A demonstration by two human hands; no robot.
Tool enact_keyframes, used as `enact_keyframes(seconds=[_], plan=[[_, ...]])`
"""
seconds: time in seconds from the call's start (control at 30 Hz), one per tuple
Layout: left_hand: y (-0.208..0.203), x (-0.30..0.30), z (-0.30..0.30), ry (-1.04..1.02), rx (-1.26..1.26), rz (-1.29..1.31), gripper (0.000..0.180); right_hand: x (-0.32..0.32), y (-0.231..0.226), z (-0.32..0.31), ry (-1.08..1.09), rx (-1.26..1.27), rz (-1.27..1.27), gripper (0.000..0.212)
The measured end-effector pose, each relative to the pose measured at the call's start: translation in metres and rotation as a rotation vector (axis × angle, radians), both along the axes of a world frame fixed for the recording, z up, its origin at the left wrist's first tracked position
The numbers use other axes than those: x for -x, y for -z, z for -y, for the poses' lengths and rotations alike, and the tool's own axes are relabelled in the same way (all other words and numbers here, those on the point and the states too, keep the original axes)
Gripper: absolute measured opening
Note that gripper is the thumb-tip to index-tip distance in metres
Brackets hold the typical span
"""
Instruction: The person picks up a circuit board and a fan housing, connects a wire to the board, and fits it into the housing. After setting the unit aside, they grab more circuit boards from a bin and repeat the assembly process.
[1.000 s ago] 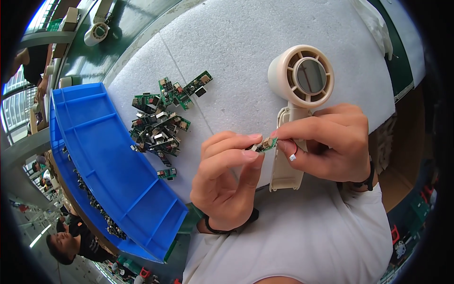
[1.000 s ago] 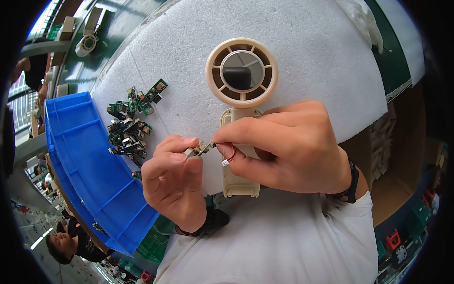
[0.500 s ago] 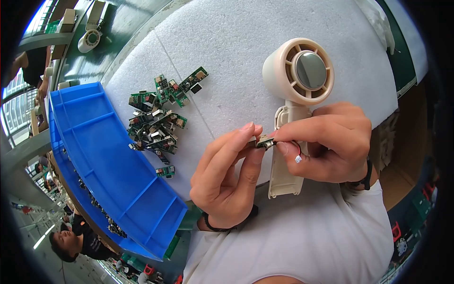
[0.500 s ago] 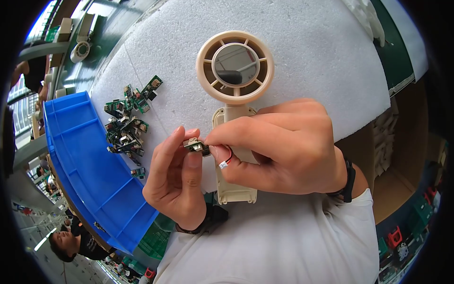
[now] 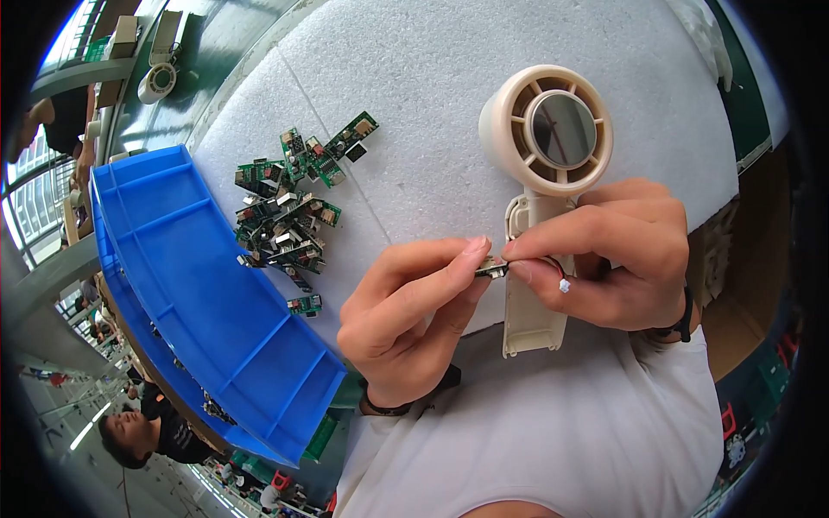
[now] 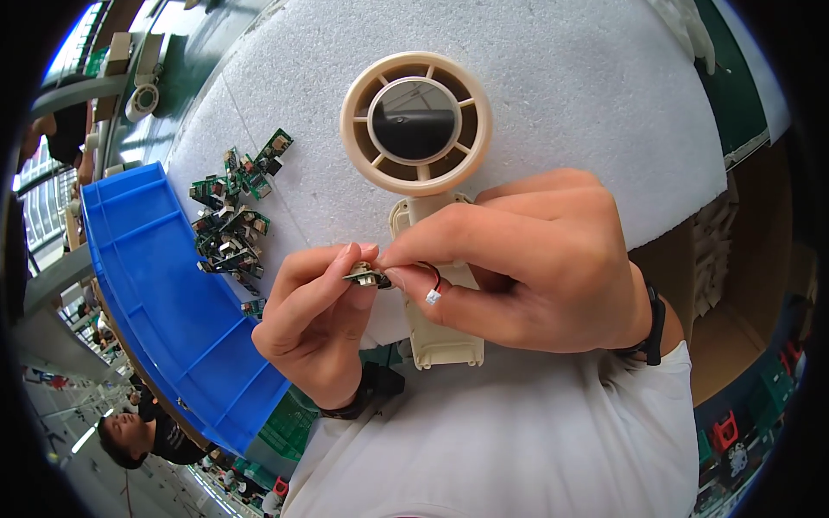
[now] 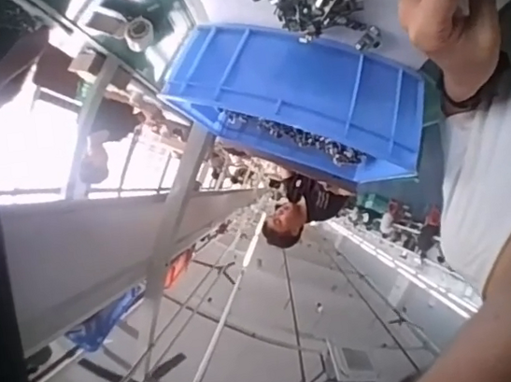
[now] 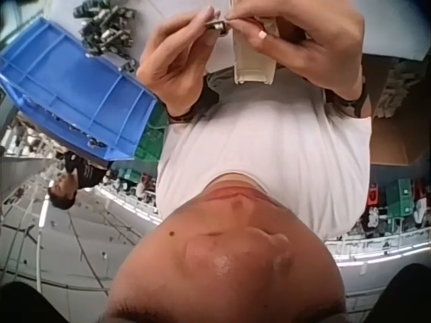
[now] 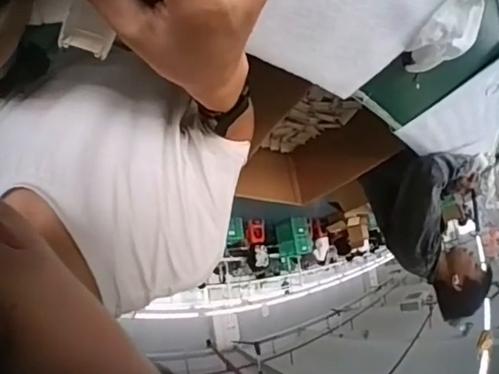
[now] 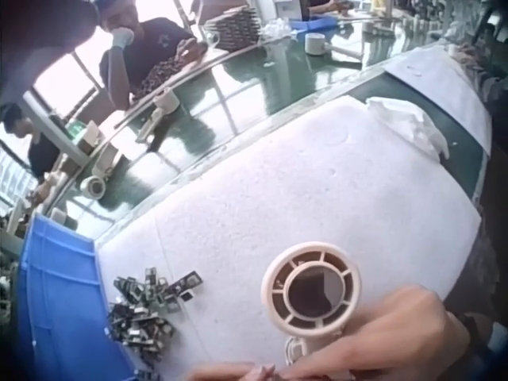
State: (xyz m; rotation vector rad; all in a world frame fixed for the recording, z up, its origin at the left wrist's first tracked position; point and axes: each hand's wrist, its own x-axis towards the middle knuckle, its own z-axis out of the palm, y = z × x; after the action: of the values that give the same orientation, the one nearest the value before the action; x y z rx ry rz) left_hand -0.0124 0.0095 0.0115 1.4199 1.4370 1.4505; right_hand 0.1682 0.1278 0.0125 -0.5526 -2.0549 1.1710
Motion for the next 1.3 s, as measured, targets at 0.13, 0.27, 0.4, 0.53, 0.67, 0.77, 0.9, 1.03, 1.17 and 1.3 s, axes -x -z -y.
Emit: enact_keyframes(seconds=[0.13, 0.27, 0.4, 0.53, 0.67, 0.77, 0.9, 1.03, 1.17, 1.3], plan=[[0.002, -0.002, 0.001, -0.032, -0.009, -0.009, 0.041, 0.002, 0.004, 0.0, 0.021, -0.113, 0.018, 0.021], [-0.008, -0.01, 0.002, -0.125, 0.1, -0.005, 0.039, 0.004, 0.006, 0.003, 0.057, -0.181, -0.01, 0.022], [0.0, -0.009, 0.003, -0.115, 0.004, -0.057, 0.039, 0.004, 0.004, 0.004, 0.076, -0.196, 0.0, 0.023], [0.004, -0.008, 0.002, -0.094, -0.09, -0.189, 0.039, 0.003, 0.004, 0.003, 0.057, -0.217, 0.006, 0.024], [0.003, -0.002, 0.005, -0.038, -0.066, -0.16, 0.041, 0.0, 0.006, 0.002, 0.029, -0.242, 0.022, 0.025], [0.004, -0.007, 0.005, -0.077, -0.077, -0.158, 0.041, -0.001, 0.006, 0.005, 0.041, -0.291, 0.04, 0.027], [0.005, -0.008, 0.005, -0.099, -0.081, -0.175, 0.043, 0.002, 0.009, 0.009, 0.085, -0.325, 0.025, 0.028], [0.005, -0.004, 0.004, -0.056, -0.064, -0.056, 0.044, 0.001, 0.004, 0.004, 0.011, -0.192, 0.017, 0.027], [0.002, 0.005, 0.002, 0.052, -0.02, 0.12, 0.044, 0.0, 0.012, 0.0, -0.087, -0.07, -0.118, 0.024], [-0.004, 0.014, 0.001, 0.148, 0.057, 0.165, 0.042, -0.002, 0.007, -0.001, -0.119, -0.01, -0.074, 0.022]])
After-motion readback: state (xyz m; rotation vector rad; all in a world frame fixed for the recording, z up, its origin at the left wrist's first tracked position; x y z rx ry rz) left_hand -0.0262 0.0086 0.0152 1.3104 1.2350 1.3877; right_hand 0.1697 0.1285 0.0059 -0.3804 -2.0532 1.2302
